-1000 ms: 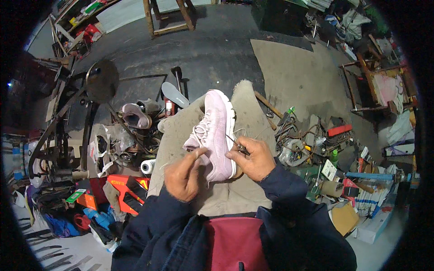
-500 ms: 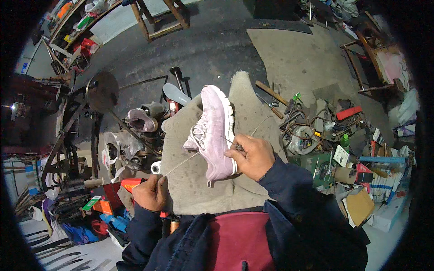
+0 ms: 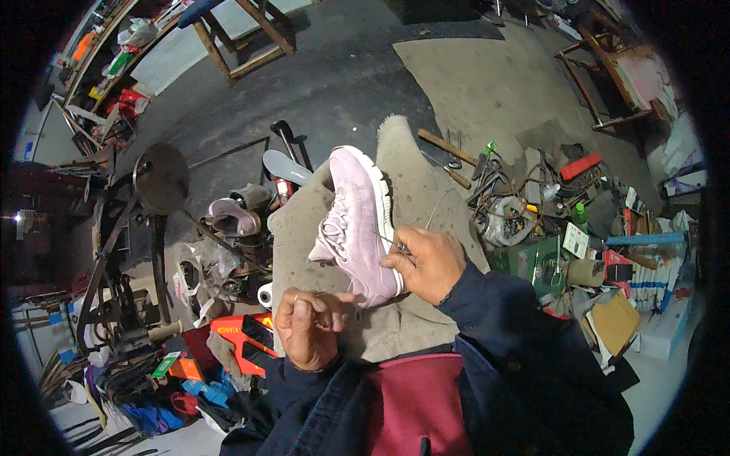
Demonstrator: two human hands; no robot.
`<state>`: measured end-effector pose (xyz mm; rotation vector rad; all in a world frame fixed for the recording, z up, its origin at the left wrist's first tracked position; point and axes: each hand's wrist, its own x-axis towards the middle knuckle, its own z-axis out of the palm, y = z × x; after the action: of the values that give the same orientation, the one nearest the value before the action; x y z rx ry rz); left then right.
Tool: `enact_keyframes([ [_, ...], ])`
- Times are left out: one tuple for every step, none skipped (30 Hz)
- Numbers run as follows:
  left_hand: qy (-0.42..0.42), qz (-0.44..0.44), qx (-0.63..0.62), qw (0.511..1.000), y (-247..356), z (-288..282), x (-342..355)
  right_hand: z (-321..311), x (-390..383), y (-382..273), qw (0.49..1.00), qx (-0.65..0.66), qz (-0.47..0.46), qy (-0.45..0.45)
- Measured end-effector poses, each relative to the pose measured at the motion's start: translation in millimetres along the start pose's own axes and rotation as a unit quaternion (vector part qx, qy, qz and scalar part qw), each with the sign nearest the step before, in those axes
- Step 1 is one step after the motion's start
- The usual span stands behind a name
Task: The person sews a pink sneaker by hand using a needle and thread. They repeatedly push the needle through the shoe's upper and pull the thread tight, working along the side of the shoe while seated.
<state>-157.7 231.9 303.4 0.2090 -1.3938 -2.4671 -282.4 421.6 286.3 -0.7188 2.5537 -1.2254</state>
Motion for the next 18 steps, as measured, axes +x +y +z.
enact_keyframes([
  [0.042,-0.022,0.024,0.999,0,-1,-1,1,0,-1,1.000,-0.002,0.002,0.001],
  [0.072,-0.038,0.038,0.996,-1,0,-3,3,0,-1,1.000,-0.006,-0.001,0.005],
  [0.081,-0.046,0.033,0.995,-2,1,-5,5,0,-1,1.000,-0.002,0.006,0.002],
  [0.108,-0.056,0.043,0.992,-3,2,-7,6,0,-1,1.000,0.000,0.007,0.002],
  [0.145,-0.068,0.071,0.985,-6,4,-10,8,0,-1,1.000,-0.002,0.010,0.001],
  [0.158,-0.072,0.082,0.981,-7,6,-13,10,0,-1,1.000,-0.006,0.012,0.001],
  [0.175,-0.079,0.081,0.978,-7,8,-16,11,-1,-1,1.000,-0.013,0.015,0.002],
  [0.189,-0.082,0.081,0.975,-7,8,-18,12,-1,-1,1.000,-0.023,0.013,0.009],
  [0.189,-0.085,0.098,0.973,-5,8,-20,13,-1,-1,0.999,-0.028,0.019,-0.001],
  [0.200,-0.095,0.104,0.970,-3,8,-23,13,-1,-1,0.999,-0.035,0.020,-0.005],
  [0.209,-0.102,0.109,0.967,-1,7,-26,13,-1,-1,0.999,-0.048,0.016,-0.003],
  [0.210,-0.096,0.097,0.968,1,6,-28,13,0,-1,0.999,-0.046,0.019,-0.011],
  [0.208,-0.103,0.100,0.967,2,5,-30,13,0,-1,0.999,-0.049,0.016,-0.015],
  [0.207,-0.106,0.103,0.967,3,4,-31,14,1,0,0.998,-0.054,0.013,-0.017],
  [0.205,-0.109,0.092,0.968,3,3,-32,13,2,0,0.999,-0.047,0.006,-0.016],
  [0.201,-0.099,0.096,0.970,3,3,-34,13,1,1,0.999,-0.041,0.004,-0.015],
  [0.197,-0.090,0.085,0.973,2,3,-35,13,0,1,0.999,-0.040,0.006,-0.016],
  [0.183,-0.083,0.062,0.978,2,3,-35,13,-1,2,0.999,-0.034,-0.002,-0.012],
])
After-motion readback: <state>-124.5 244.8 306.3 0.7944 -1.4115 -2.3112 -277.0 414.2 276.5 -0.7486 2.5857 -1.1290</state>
